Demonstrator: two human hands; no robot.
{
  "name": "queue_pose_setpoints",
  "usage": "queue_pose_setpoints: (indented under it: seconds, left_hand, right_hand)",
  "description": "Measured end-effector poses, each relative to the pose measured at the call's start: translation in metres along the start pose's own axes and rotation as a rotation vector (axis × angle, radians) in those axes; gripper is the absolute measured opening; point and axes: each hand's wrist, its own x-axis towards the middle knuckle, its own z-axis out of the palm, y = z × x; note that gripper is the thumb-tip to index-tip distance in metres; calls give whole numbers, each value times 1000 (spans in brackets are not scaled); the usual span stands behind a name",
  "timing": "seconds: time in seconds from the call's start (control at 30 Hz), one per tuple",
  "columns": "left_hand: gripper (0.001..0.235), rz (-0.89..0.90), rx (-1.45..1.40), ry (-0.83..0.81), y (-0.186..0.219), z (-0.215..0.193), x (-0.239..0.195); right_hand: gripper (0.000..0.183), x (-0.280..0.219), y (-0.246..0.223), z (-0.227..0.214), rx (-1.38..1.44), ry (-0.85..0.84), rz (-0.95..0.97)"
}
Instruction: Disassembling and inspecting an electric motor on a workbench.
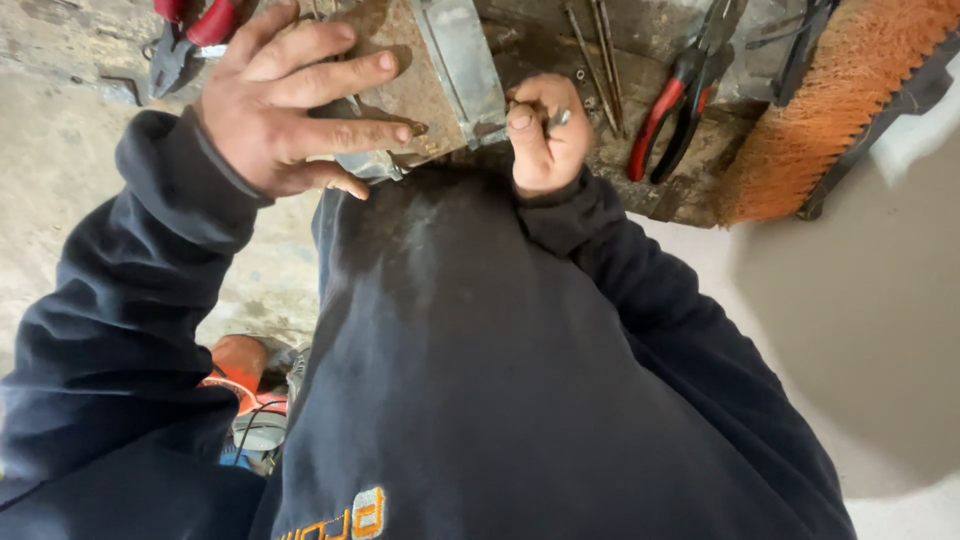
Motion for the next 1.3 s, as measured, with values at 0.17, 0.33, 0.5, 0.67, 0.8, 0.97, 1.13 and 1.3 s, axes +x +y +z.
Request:
queue_pose_setpoints:
  seconds: [0.17,0.33,0.5,0.67,0.8,0.97,1.13,1.3]
  left_hand:
    - [81,-12,29,-10,2,-2,3]
    - [83,-1,42,17,1,2,-2]
    - [82,-10,-17,21,-1,3,0]
    - [82,-23,-4,40,-1,3,-4]
    - [83,-19,-18,55,-1,3,-4]
    - [82,-21,-24,41,-3,4,-5]
    - [81,-7,-48,52,-6,8,-6]
    - [82,1,-20,67,-7,8,-8]
  right_hand:
    - [34,10,-22,-19,174,-70,202]
    - [28,47,-86,-56,-274,-378,307]
    - [27,59,-96,-67,-477,-649,339]
    - [26,45,-87,-50,-526,-603,140]
    - [24,34,-86,-37,-359,-517,86]
    - [39,28,-85,-27,-466,-440,117]
    - [44,28,-88,-25,-485,-408,94]
    - [41,30,-102,-23,-649,-436,23]
